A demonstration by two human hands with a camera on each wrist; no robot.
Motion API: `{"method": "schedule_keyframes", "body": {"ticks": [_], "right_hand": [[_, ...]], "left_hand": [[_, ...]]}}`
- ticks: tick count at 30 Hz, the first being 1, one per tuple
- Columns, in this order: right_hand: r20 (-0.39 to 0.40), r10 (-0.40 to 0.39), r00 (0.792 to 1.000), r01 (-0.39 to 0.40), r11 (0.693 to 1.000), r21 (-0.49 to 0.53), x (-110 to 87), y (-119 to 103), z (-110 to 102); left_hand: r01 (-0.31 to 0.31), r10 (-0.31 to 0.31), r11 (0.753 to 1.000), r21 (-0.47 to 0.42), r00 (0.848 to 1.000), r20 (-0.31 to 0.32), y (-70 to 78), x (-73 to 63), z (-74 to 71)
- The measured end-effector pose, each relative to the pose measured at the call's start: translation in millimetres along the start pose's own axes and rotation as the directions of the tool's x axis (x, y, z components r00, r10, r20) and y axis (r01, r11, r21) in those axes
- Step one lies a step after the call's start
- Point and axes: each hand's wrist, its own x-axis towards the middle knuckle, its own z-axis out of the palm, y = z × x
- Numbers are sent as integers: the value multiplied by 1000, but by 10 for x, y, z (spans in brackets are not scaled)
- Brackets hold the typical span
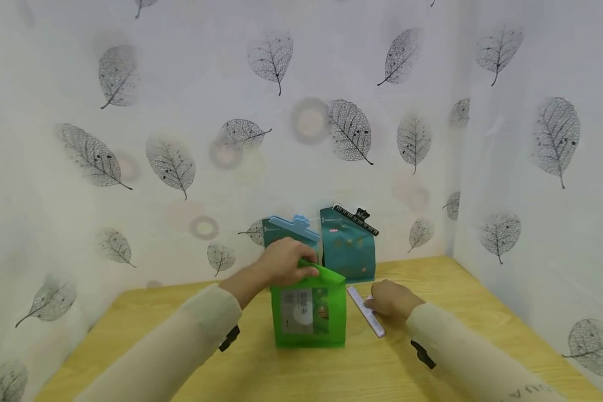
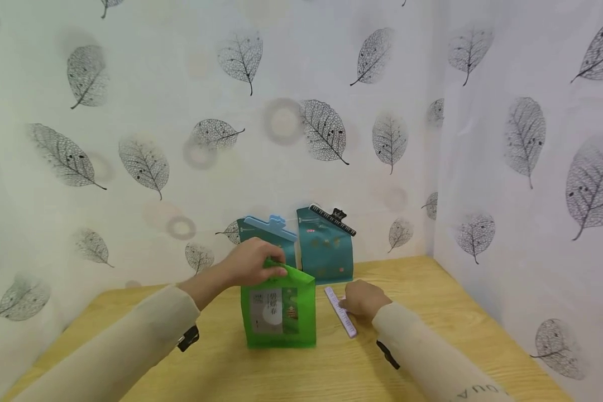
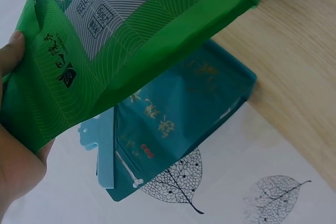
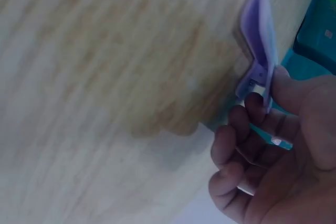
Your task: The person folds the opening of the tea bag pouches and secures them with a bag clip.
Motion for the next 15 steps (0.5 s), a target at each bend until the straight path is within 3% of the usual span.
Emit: {"method": "schedule_keyframes", "body": {"ticks": [9,15], "right_hand": [[68,14,998,-14,1000,-10,-81,-34,-94],[58,10,998,-9,1000,-27,-113,-64,-114]], "left_hand": [[10,-9,1000,-23,1000,14,23,-13,15],[22,-22,1000,-9,1000,8,32,-5,-1]]}}
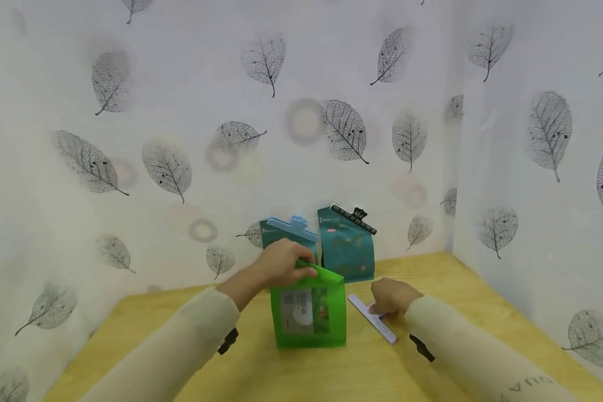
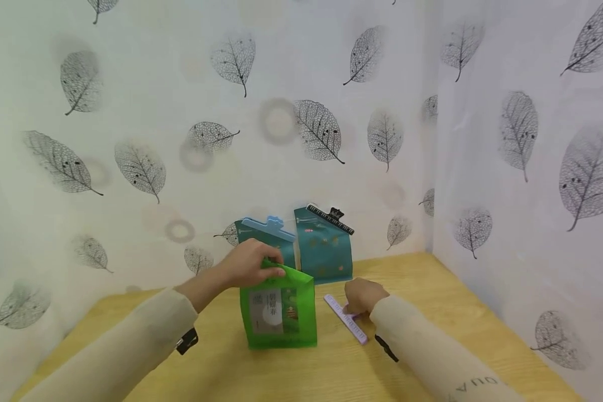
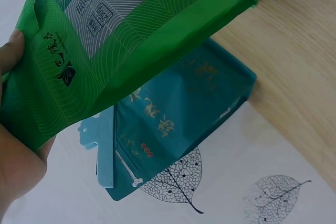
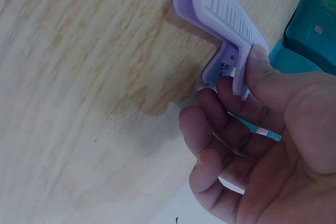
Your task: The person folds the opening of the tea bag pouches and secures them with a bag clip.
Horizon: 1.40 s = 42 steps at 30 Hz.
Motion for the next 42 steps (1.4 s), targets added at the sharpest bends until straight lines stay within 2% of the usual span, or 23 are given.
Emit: {"method": "schedule_keyframes", "body": {"ticks": [3,9,13,17,25,27,29,35,42], "right_hand": [[7,-23,1000,23,1000,6,1,-25,24],[2,-6,1000,6,1000,30,41,-1,93],[-7,-16,1000,17,990,143,43,77,103],[-45,-68,997,77,971,225,-10,92,44],[-150,-165,975,198,950,242,-33,108,-73],[-201,-182,962,229,944,238,-15,113,-146],[-272,-221,937,281,937,206,-7,111,-246],[-450,-343,825,427,899,98,-68,74,-564],[-515,-382,767,497,862,102,-190,-4,-840]], "left_hand": [[10,-10,1000,-2,1000,16,-2,-22,-8],[0,0,1000,-12,1000,12,-24,-41,5],[-5,5,1000,-12,1000,14,-35,-30,23],[-2,2,1000,-15,1000,16,-35,-25,42],[-4,4,1000,-16,1000,20,-39,-15,52],[-4,4,1000,-16,1000,13,-37,0,37],[2,-1,1000,-18,1000,7,-33,18,16],[33,-33,999,-23,999,37,-32,39,-21],[46,-44,998,-40,998,45,-25,32,-28]]}}
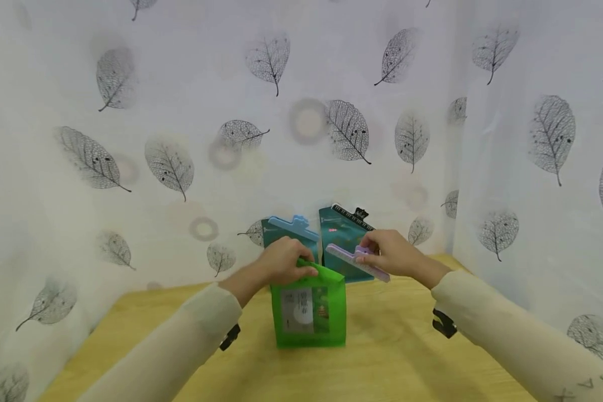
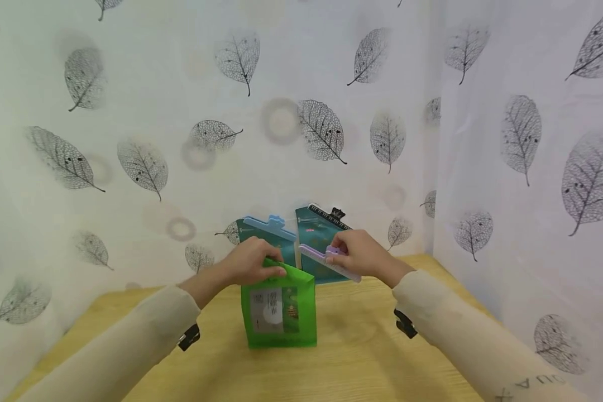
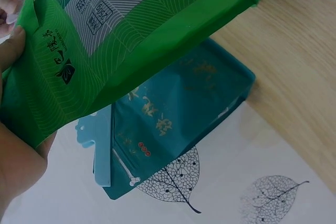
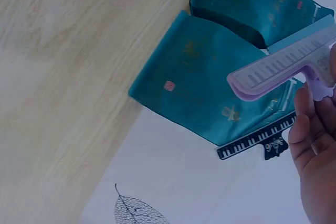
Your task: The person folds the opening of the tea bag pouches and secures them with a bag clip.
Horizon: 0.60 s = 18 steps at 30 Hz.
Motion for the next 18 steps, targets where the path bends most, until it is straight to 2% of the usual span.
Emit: {"method": "schedule_keyframes", "body": {"ticks": [4,10,14,18], "right_hand": [[-35,-66,997,66,998,15,42,-84,-73],[-34,-130,991,131,991,34,107,-224,-98],[-26,-131,991,132,990,53,129,-300,-71],[8,-120,993,119,990,80,142,-364,17]], "left_hand": [[1,-1,1000,-9,1000,-8,-8,0,-24],[20,-21,1000,-19,1000,-9,-31,9,-32],[20,-21,999,-49,1000,-5,-29,33,-30],[43,-41,996,-80,999,31,-27,18,-13]]}}
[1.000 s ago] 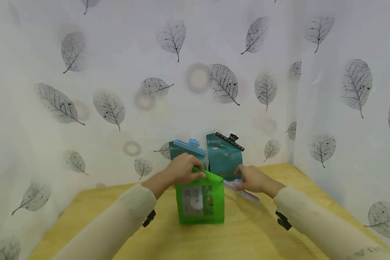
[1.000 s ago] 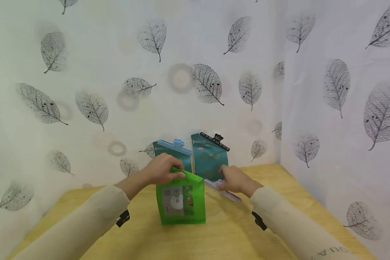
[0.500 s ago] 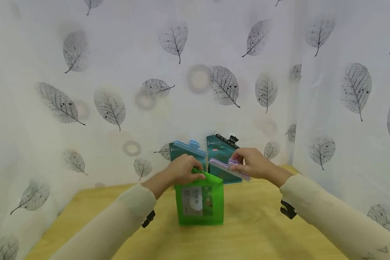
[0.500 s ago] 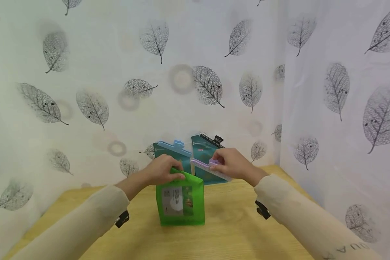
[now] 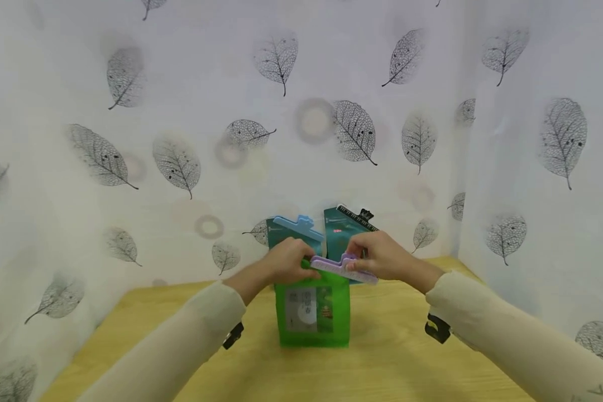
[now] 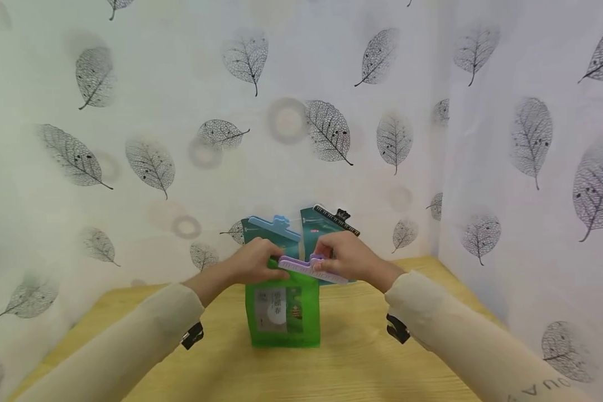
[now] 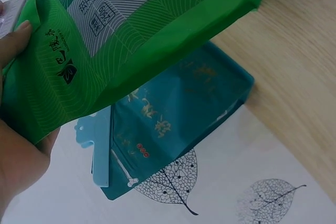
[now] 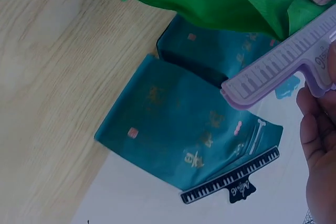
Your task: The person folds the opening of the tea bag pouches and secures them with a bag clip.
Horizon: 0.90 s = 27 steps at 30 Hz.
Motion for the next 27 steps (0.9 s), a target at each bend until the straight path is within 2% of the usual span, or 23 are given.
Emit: {"method": "schedule_keyframes", "body": {"ticks": [5,8,13,16,21,24,27], "right_hand": [[-11,-34,999,34,999,-20,95,-93,77],[-23,-57,998,56,998,-39,179,-155,101],[-28,-49,998,48,997,-64,286,-220,89],[-40,-36,999,33,997,-65,274,-216,80],[-41,-41,998,41,999,1,163,-162,160],[-10,-23,1000,24,999,44,119,-127,195],[54,39,998,-42,998,56,84,-84,211]], "left_hand": [[19,-19,1000,-24,1000,2,-18,-11,13],[4,-4,1000,-26,1000,-16,-42,-11,11],[-31,30,999,-17,998,-54,-67,29,-29],[-41,39,999,-30,998,-57,-47,59,-56],[-57,57,998,-34,998,-15,-18,47,-45],[-88,88,996,-24,996,-17,-23,34,-45],[-106,106,994,-12,994,-28,-31,24,-57]]}}
